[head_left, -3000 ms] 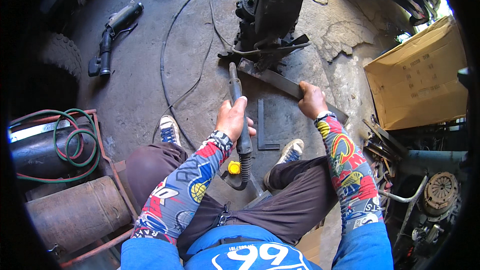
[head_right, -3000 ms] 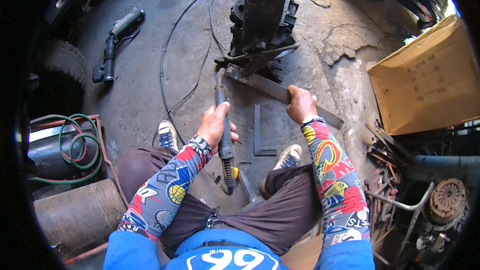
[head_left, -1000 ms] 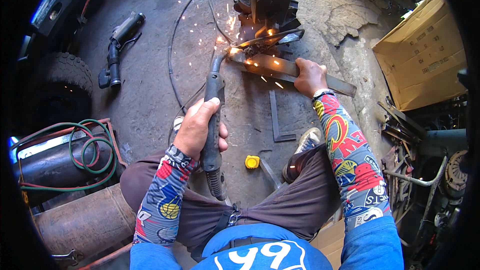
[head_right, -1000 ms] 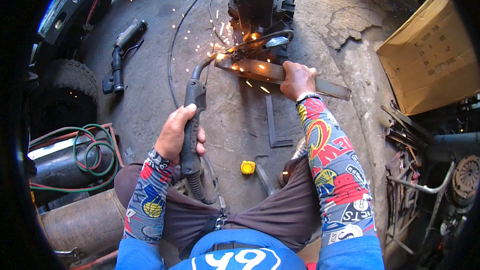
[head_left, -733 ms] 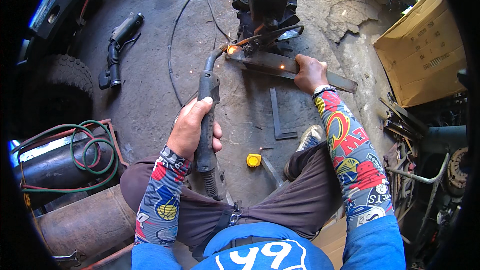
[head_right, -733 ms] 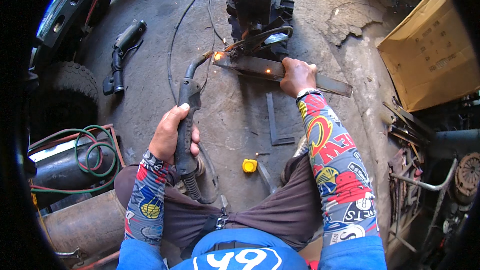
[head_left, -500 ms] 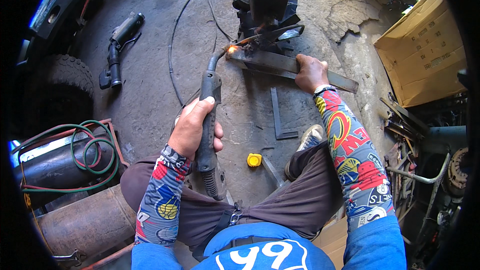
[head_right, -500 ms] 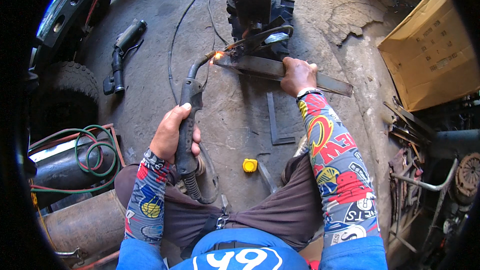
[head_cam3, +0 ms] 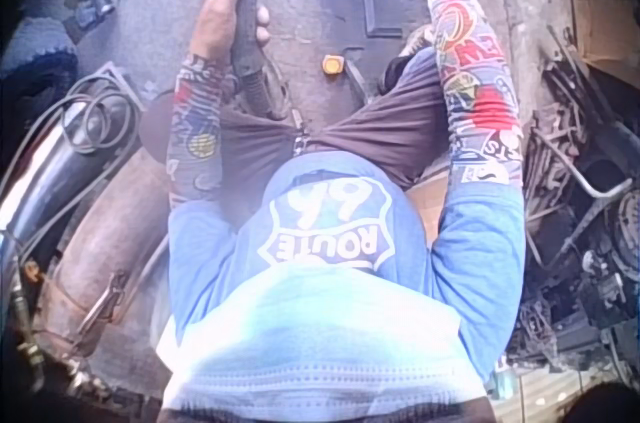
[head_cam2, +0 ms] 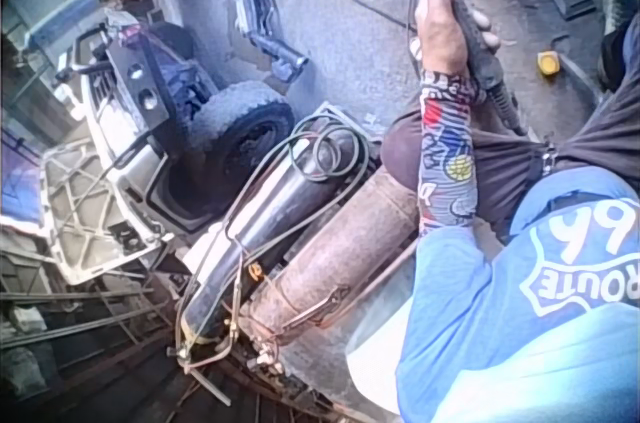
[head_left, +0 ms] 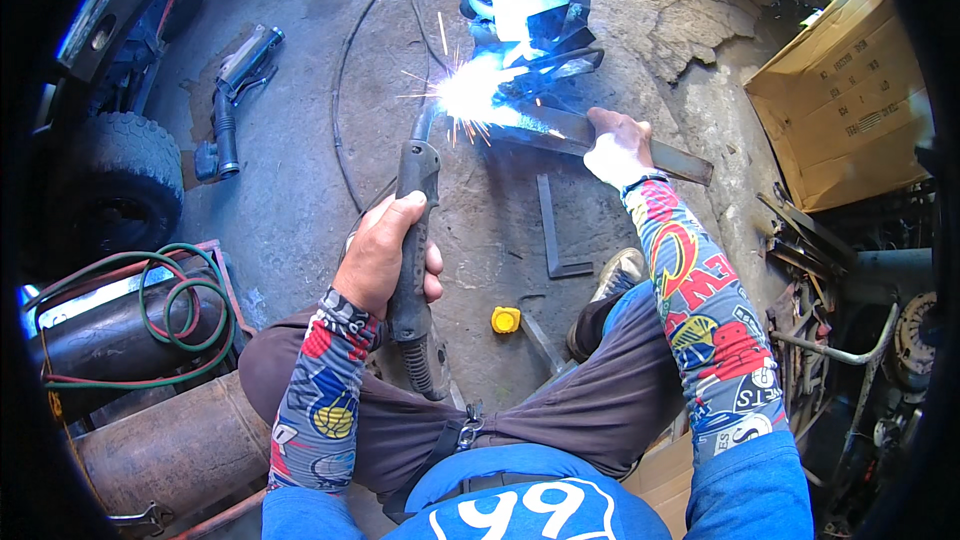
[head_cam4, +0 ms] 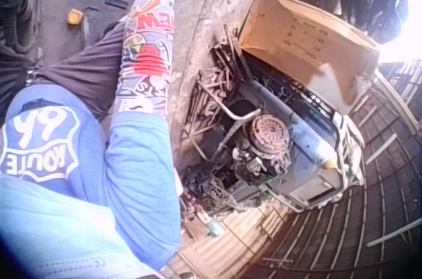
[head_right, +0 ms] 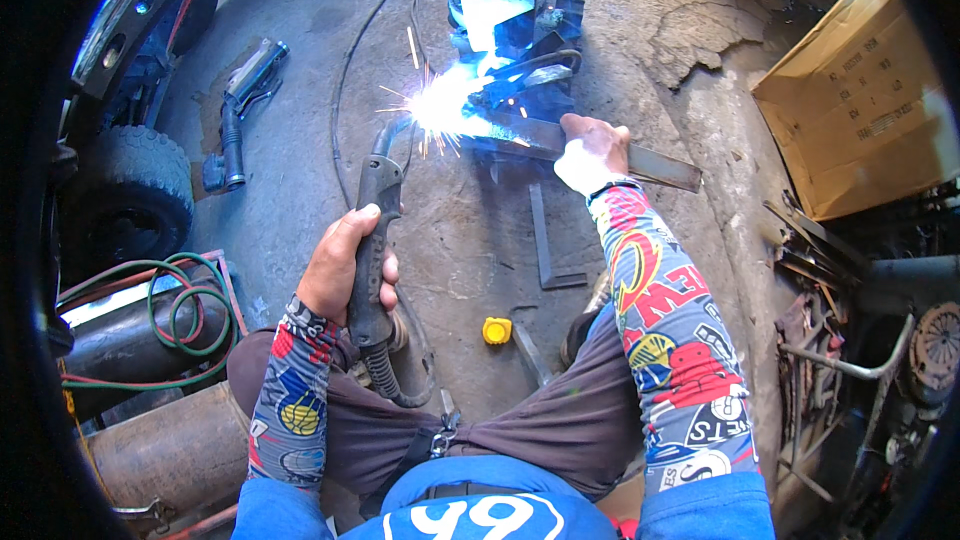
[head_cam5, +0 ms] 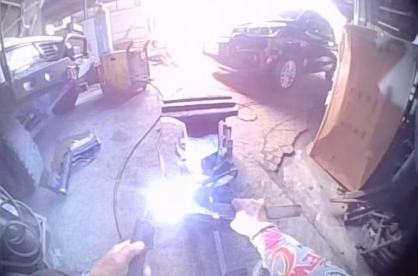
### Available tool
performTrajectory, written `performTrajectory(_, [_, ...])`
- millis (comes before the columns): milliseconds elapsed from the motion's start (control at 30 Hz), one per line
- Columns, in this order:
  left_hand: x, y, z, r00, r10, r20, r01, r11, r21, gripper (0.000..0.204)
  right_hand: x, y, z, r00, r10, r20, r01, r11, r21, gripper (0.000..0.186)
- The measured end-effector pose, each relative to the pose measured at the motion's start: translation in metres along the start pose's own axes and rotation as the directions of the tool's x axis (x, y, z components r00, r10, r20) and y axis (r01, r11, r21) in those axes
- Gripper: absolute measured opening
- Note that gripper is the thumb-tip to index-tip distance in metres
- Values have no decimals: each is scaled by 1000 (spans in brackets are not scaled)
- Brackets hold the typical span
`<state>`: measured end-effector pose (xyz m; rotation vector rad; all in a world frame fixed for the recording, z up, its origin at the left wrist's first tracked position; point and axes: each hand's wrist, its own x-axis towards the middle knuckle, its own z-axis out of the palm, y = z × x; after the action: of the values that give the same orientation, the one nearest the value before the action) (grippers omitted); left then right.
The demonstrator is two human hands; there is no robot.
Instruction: The person welds a rectangular metal frame using a handheld welding torch, creating bright sparks. They position and reposition the frame on the floor, then weld multiple joints to assemble the structure.
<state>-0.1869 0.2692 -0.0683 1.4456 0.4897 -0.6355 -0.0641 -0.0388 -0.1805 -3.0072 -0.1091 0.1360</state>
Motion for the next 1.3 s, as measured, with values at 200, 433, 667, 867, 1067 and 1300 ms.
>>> performTrajectory(200, [2,0,0,1000,20,17,-20,999,-38,44,0,-1,0,998,-12,-66,16,998,57,28])
performTrajectory(433, [2,1,1,1000,12,-17,-12,1000,-10,42,0,-1,2,997,-23,-72,25,999,34,20])
performTrajectory(667, [2,2,1,1000,15,-9,-15,1000,-9,40,0,2,9,992,-33,-118,35,999,12,24])
performTrajectory(867, [5,0,-2,1000,14,28,-13,1000,-12,44,-2,8,20,977,-74,-201,82,996,31,31])
performTrajectory(1067, [5,0,-1,1000,11,20,-11,1000,-9,47,1,7,8,998,-22,53,26,997,-69,48])
performTrajectory(1300, [5,1,1,1000,4,5,-4,1000,-25,40,-1,0,2,997,-12,-80,17,998,63,36])
